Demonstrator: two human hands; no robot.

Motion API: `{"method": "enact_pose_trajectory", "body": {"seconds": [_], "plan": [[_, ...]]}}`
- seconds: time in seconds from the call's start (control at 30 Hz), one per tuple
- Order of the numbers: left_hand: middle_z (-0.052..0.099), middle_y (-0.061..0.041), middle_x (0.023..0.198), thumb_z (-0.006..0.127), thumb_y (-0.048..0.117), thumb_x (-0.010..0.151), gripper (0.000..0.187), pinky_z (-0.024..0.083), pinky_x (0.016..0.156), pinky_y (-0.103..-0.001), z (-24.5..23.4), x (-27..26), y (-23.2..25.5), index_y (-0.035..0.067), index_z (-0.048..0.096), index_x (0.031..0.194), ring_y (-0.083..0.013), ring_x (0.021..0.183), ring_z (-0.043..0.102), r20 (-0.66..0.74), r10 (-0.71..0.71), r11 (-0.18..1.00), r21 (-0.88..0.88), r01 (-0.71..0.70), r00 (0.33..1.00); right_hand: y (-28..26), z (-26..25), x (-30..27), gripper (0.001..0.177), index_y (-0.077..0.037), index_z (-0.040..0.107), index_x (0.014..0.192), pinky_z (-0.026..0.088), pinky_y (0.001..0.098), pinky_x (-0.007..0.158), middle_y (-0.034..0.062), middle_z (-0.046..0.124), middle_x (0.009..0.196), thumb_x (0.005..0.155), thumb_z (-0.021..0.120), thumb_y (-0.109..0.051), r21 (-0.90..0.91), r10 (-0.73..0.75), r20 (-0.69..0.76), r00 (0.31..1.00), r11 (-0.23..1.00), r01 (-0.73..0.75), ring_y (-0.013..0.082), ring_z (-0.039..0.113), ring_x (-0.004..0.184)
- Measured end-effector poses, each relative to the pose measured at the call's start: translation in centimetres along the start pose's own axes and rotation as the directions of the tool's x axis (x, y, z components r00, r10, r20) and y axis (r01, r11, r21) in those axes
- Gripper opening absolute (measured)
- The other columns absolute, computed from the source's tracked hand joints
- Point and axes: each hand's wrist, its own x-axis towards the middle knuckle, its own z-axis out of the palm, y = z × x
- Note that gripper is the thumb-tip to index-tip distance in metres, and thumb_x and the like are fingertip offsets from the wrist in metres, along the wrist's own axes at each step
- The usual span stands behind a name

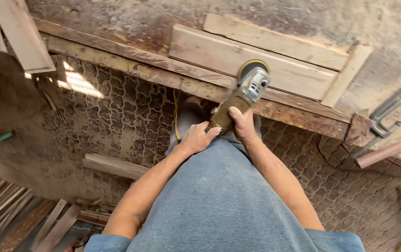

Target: The recorder applies glue to wooden planks and then uses an electric angle grinder to sand them down.

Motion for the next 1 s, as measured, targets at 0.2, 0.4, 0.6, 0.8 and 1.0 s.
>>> {"method": "enact_pose_trajectory", "body": {"seconds": [0.2,0.4,0.6,0.8,1.0], "plan": [[0.07,-0.026,0.086,0.042,0.076,0.097,0.082,0.055,0.073,-0.051,-3.3,-2.1,-8.4,-0.002,0.069,0.101,-0.0433,0.085,0.071,-0.205,0.011,0.998,-0.063,-0.024,0.979,5.3,5.9,4.8,0.037,0.003,0.066,0.115,0.06,0.0361,0.083,0.0106,0.073,0.103,0.094,0.073,-0.027,-0.223,0.121,0.168,0.978,0.971,-0.082,0.0202,0.071,0.091],[0.066,-0.014,0.079,0.042,0.081,0.085,0.087,0.057,0.059,-0.05,-7.8,-3.9,-6.8,-0.001,0.063,0.105,-0.0345,0.061,0.071,-0.144,-0.254,0.882,-0.439,0.168,0.956,5.9,12.2,7.4,0.045,-0.001,0.057,0.122,0.056,0.0346,0.086,0.0076,0.068,0.106,0.089,0.076,-0.024,-0.299,0.089,0.205,0.975,0.954,-0.025,0.017,0.065,0.095],[0.071,-0.029,0.085,0.052,0.075,0.088,0.077,0.055,0.071,-0.052,-4.4,-1.0,-6.9,0.001,0.072,0.091,-0.0446,0.083,0.071,-0.112,-0.106,0.994,-0.031,0.103,0.988,2.1,7.8,3.7,0.043,0.005,0.063,0.118,0.061,0.0402,0.09,0.0156,0.073,0.107,0.091,0.076,-0.026,-0.118,0.183,0.107,0.977,0.978,-0.17,0.0268,0.073,0.098],[0.07,-0.029,0.087,0.049,0.079,0.092,0.082,0.054,0.074,-0.051,-5.0,-1.6,-8.5,0.0,0.07,0.1,-0.0456,0.088,0.069,-0.105,-0.032,0.993,-0.119,0.02,0.994,3.3,7.9,4.0,0.045,0.003,0.061,0.122,0.058,0.0373,0.092,0.0127,0.071,0.11,0.09,0.076,-0.026,-0.128,0.156,0.06,0.986,0.981,-0.148,0.0223,0.071,0.099],[0.064,-0.01,0.07,0.043,0.085,0.083,0.093,0.058,0.049,-0.035,-7.8,-3.9,-11.5,-0.003,0.064,0.1,-0.0203,0.055,0.071,-0.123,-0.233,0.878,-0.452,0.155,0.965,5.3,14.6,9.0,0.046,0.0,0.062,0.12,0.057,0.033,0.088,0.0084,0.071,0.106,0.089,0.077,-0.03,-0.424,0.197,0.266,0.944,0.903,-0.069,0.0172,0.068,0.096]]}}
